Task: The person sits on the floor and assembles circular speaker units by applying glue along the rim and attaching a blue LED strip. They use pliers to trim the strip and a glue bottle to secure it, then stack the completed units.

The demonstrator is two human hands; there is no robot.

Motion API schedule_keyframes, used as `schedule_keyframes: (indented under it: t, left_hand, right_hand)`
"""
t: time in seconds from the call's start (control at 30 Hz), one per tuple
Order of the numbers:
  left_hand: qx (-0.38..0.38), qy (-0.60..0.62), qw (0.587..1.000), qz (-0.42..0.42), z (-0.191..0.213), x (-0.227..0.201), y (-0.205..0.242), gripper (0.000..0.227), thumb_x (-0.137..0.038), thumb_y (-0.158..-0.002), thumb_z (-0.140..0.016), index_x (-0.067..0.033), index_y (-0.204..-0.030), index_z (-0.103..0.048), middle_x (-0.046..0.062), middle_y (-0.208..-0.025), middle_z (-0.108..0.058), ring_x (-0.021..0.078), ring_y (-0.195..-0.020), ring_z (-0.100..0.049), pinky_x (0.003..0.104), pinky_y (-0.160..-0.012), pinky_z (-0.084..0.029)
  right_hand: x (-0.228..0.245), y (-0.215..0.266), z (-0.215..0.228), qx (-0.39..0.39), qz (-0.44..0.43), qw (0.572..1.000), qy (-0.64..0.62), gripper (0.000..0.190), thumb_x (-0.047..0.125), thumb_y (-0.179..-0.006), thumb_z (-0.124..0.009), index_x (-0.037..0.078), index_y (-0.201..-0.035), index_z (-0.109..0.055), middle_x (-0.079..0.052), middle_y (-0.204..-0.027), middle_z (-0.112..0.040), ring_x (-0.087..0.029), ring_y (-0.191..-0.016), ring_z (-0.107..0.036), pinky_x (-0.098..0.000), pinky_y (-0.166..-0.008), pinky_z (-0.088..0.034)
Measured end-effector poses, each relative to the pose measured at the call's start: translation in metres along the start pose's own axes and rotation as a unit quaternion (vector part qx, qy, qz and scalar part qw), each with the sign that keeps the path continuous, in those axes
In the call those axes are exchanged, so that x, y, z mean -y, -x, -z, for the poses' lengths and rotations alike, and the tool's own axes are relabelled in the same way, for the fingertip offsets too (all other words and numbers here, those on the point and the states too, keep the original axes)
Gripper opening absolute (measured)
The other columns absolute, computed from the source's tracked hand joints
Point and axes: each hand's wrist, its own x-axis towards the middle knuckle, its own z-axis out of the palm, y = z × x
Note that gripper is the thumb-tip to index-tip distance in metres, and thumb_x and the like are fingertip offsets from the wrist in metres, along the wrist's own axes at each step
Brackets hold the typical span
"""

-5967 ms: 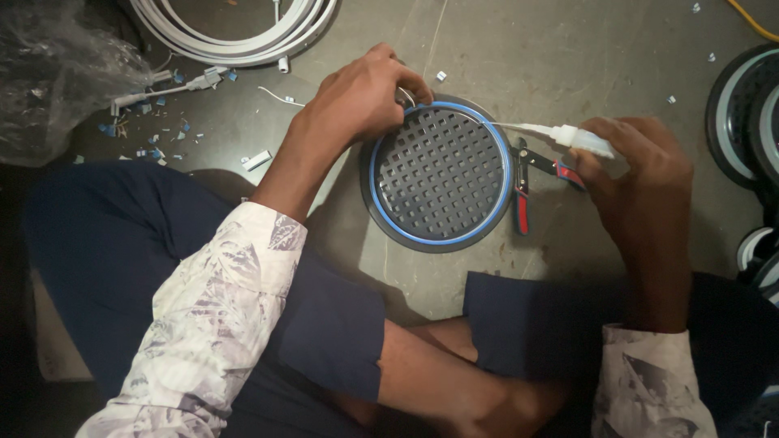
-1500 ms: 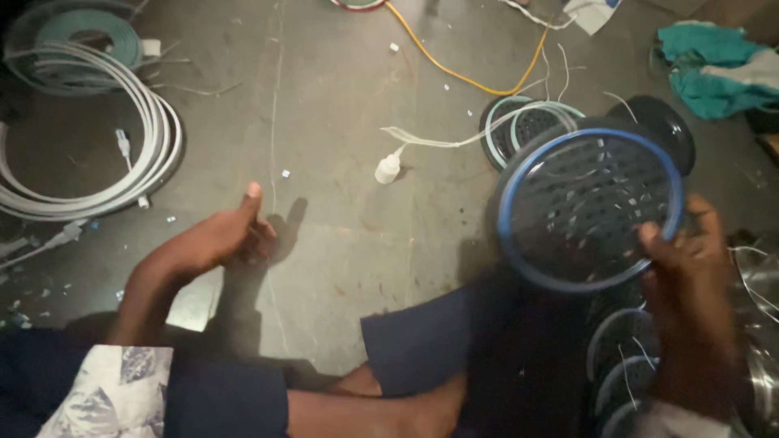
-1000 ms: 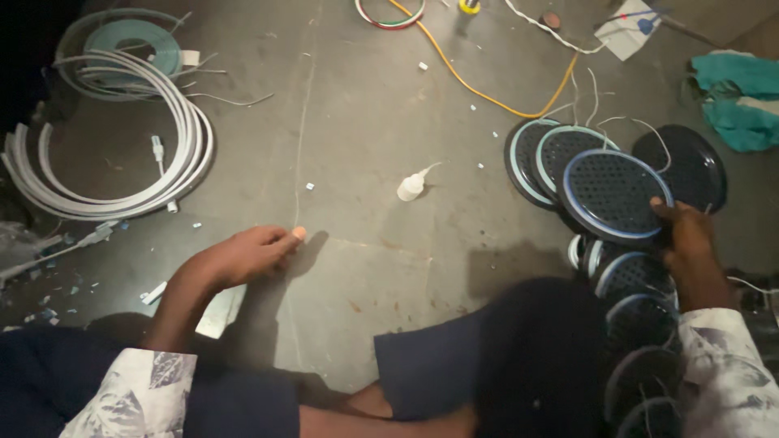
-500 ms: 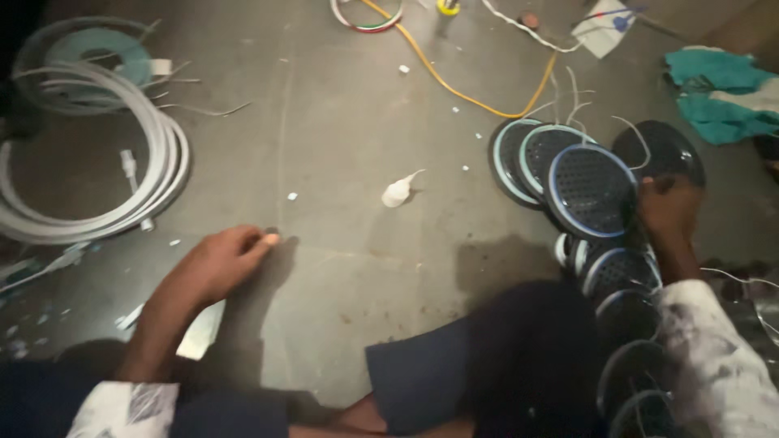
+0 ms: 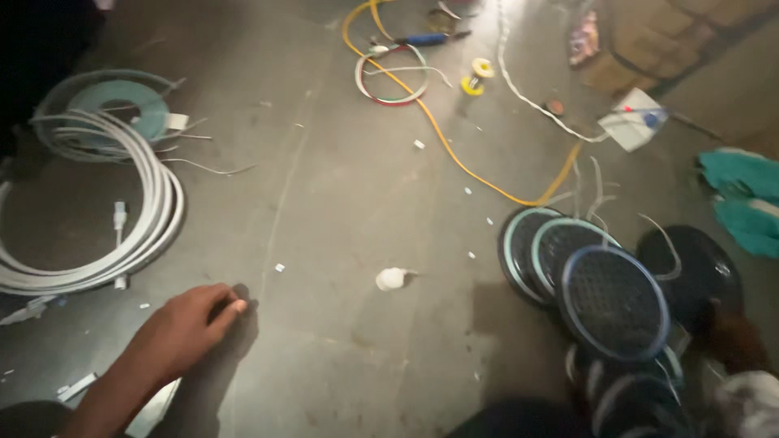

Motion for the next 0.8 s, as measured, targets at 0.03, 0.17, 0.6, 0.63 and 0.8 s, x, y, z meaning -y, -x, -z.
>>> schedule_keyframes:
  t: [0.03, 0.17, 0.6, 0.63, 0.8]
  left_hand:
    - [0.005, -0.007, 1.0, 0.016, 0.0, 0.001, -0.002, 0.035, -0.042, -0.09, -0.059, -0.011, -0.102, -0.071, 0.012, -0.1, -0.074, 0.0333, -0.095, -0.071, 0.045, -0.083, -0.055]
    - [0.032, -0.028, 0.996, 0.075, 0.0, -0.008, -0.007, 0.034, -0.045, -0.093, -0.06, -0.0138, -0.101, -0.07, 0.009, -0.1, -0.074, 0.0313, -0.095, -0.072, 0.044, -0.085, -0.055]
    - [0.062, -0.065, 0.991, 0.102, -0.008, -0.003, -0.015, 0.035, -0.049, -0.094, -0.054, -0.0186, -0.104, -0.069, 0.006, -0.104, -0.075, 0.0276, -0.101, -0.073, 0.042, -0.09, -0.057]
    - [0.052, -0.048, 0.993, 0.09, -0.005, -0.001, -0.016, 0.035, -0.048, -0.092, -0.055, -0.0193, -0.105, -0.069, 0.005, -0.106, -0.074, 0.0267, -0.103, -0.072, 0.041, -0.091, -0.056]
    - [0.037, -0.022, 0.997, 0.057, -0.009, 0.01, -0.009, 0.036, -0.048, -0.09, -0.055, -0.0225, -0.112, -0.068, 0.0, -0.115, -0.07, 0.023, -0.113, -0.067, 0.039, -0.096, -0.054]
  right_hand:
    - [0.008, -0.009, -0.005, 0.01, -0.018, 1.0, -0.007, 0.019, 0.024, -0.098, -0.064, 0.009, -0.108, -0.071, -0.017, -0.102, -0.075, -0.037, -0.093, -0.073, -0.0485, -0.083, -0.057]
    - [0.016, -0.032, -0.015, 0.023, -0.069, 0.997, -0.022, 0.021, 0.023, -0.095, -0.066, 0.008, -0.109, -0.071, -0.017, -0.103, -0.075, -0.036, -0.094, -0.073, -0.0475, -0.084, -0.056]
    - [-0.021, -0.029, 0.039, -0.062, -0.124, 0.987, -0.086, 0.031, 0.02, -0.084, -0.074, 0.007, -0.113, -0.071, -0.016, -0.105, -0.075, -0.032, -0.099, -0.073, -0.0441, -0.086, -0.056]
    - [-0.012, -0.029, 0.052, -0.08, -0.117, 0.985, -0.1, 0.032, 0.02, -0.084, -0.074, 0.007, -0.113, -0.071, -0.016, -0.105, -0.075, -0.032, -0.099, -0.073, -0.0438, -0.086, -0.056]
    - [0.04, 0.028, 0.104, -0.147, -0.084, 0.971, -0.169, 0.038, 0.019, -0.079, -0.077, 0.006, -0.114, -0.071, -0.016, -0.106, -0.074, -0.03, -0.1, -0.073, -0.0425, -0.087, -0.056]
